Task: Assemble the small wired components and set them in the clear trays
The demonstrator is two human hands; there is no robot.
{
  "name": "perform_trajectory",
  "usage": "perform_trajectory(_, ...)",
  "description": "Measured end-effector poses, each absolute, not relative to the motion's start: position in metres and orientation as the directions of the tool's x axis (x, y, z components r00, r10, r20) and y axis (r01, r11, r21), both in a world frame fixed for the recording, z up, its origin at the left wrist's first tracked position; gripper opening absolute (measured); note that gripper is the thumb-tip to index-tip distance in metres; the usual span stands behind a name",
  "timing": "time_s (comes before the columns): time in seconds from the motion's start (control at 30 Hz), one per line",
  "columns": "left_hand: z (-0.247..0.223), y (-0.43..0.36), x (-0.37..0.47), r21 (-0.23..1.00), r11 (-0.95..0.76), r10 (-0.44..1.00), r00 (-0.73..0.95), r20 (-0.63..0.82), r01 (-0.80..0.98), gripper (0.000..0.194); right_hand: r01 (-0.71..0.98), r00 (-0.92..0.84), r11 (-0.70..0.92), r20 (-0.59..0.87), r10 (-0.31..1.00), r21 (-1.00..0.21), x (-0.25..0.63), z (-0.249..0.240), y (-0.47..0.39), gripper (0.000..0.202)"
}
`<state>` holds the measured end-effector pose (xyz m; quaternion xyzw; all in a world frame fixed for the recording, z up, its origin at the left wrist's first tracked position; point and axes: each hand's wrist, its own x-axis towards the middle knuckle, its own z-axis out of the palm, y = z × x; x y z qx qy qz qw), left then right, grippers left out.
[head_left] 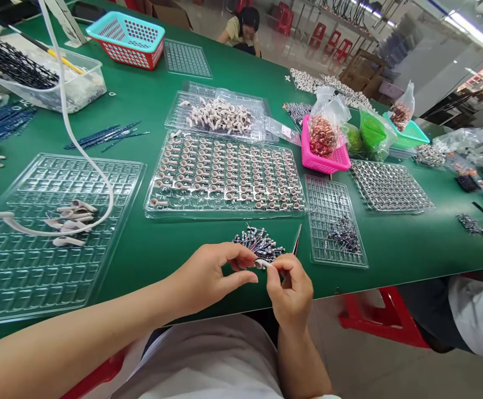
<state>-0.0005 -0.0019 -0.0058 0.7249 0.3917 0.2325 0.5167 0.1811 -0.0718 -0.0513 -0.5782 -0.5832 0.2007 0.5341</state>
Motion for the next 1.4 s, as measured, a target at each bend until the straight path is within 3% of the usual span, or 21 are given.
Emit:
perform_trajectory(0.3, -0.010, -0.003, -0.002, 0.798, -0.457, 0.776, 0.615, 0.142, 0.392, 0.017, 0.494, 0.223, 0.234, 0.382, 0.897, -0.837, 0.180, -0.049, -0.071, 0.011)
perform_trajectory(0.57, -0.005, -0.003, -0.002, 0.812, -0.460, 0.754, 0.641, 0.145, 0.358, 0.019, 0.464, 0.223, 0.197, 0.329, 0.918, -0.864, 0.182, -0.049, -0.071, 0.012)
perform_trajectory(0.83, 0.005, -0.001, -0.004, 0.955, -0.092, 0.762, 0.637, -0.115, 0.282, 0.026, 0.442, 0.176, 0.247, 0.353, 0.919, -0.862, 0.183, -0.047, -0.071, 0.013)
perform_trajectory(0.93, 0.005, 0.001, -0.002, 0.958, 0.114, 0.686, 0.677, -0.267, 0.262, 0.032, 0.440, 0.110, 0.310, 0.394, 0.913, -0.843, 0.181, -0.045, -0.070, 0.012)
perform_trajectory(1.1, 0.003, 0.005, 0.002, 0.927, 0.342, 0.618, 0.706, -0.346, 0.155, 0.027, 0.501, 0.041, 0.352, 0.428, 0.903, -0.791, 0.184, -0.040, -0.073, 0.007)
perform_trajectory(1.23, 0.002, 0.009, 0.001, 0.848, 0.529, 0.619, 0.667, -0.415, 0.036, 0.025, 0.692, 0.136, 0.211, 0.412, 0.901, -0.690, 0.202, -0.035, -0.072, 0.007)
perform_trajectory(1.4, 0.003, 0.014, -0.003, 0.688, 0.720, 0.559, 0.666, -0.494, -0.094, 0.026, 0.906, 0.234, -0.067, 0.362, 0.902, -0.419, 0.227, -0.038, -0.062, 0.028)
